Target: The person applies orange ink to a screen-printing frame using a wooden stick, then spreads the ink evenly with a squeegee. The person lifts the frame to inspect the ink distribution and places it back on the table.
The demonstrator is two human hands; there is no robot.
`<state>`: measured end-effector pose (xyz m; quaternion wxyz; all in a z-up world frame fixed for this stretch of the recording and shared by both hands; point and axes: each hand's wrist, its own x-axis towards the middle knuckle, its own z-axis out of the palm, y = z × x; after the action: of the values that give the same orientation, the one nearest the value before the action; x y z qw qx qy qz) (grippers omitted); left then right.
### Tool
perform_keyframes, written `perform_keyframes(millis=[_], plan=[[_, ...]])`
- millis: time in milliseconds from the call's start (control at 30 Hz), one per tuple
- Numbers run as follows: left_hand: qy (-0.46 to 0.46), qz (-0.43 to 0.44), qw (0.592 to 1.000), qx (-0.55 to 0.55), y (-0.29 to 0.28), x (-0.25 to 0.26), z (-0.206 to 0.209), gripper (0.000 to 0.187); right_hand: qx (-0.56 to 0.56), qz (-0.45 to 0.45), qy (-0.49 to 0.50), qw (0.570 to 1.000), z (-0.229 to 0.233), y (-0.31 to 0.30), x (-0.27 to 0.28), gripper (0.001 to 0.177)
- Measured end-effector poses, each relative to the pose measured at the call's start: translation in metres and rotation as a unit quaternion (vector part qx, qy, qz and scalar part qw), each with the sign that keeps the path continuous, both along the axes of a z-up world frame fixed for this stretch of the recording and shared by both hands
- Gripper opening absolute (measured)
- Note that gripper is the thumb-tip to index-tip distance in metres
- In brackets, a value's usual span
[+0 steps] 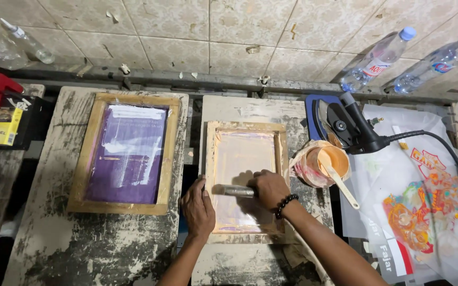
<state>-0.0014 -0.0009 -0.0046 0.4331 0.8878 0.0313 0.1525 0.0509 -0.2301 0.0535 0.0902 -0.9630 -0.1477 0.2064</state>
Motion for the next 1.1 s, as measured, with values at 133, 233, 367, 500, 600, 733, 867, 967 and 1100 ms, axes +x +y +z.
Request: perform_keyframes(millis=[133, 233, 367, 500, 600, 733, 867, 967, 1100], plan=[[-0.002, 0.006, 1.000, 0.005, 0.001, 0.005, 0.001, 0.039, -0.015, -0.021, -0.053, 0.998, 0.006, 0.005, 0.038, 0.006], [-0.018, 0.003, 1.000, 0.012, 0.000, -0.007, 0.000, 0.043, -0.037, -0.028, -0.259, 0.965, -0.033, 0.005, 0.039, 0.036], [0.000, -0.018, 0.999, 0.027, 0.003, 0.005, 0.001, 0.040, -0.009, -0.034, -0.260, 0.965, -0.038, 0.017, 0.012, 0.022], [-0.012, -0.005, 1.000, 0.005, 0.001, 0.002, 0.002, 0.040, 0.040, -0.009, -0.162, 0.986, -0.008, 0.003, -0.008, 0.016], [0.018, -0.005, 1.000, -0.006, 0.002, -0.001, 0.000, 0.040, 0.028, -0.006, -0.183, 0.983, 0.012, -0.008, 0.012, 0.019], [-0.013, -0.002, 1.000, -0.004, 0.001, 0.000, 0.000, 0.041, -0.043, -0.021, -0.183, 0.982, 0.033, -0.006, 0.063, 0.025], [-0.011, -0.005, 1.000, -0.008, 0.001, 0.001, 0.003, 0.040, -0.010, -0.026, -0.177, 0.984, -0.004, -0.006, 0.090, 0.021], [-0.006, -0.004, 1.000, -0.015, 0.002, 0.006, 0.001, 0.040, -0.014, -0.019, -0.196, 0.980, -0.022, 0.007, 0.068, 0.015], [0.003, -0.005, 1.000, -0.020, 0.002, 0.000, -0.003, 0.044, -0.020, 0.005, -0.272, 0.962, -0.047, 0.007, 0.010, 0.043]])
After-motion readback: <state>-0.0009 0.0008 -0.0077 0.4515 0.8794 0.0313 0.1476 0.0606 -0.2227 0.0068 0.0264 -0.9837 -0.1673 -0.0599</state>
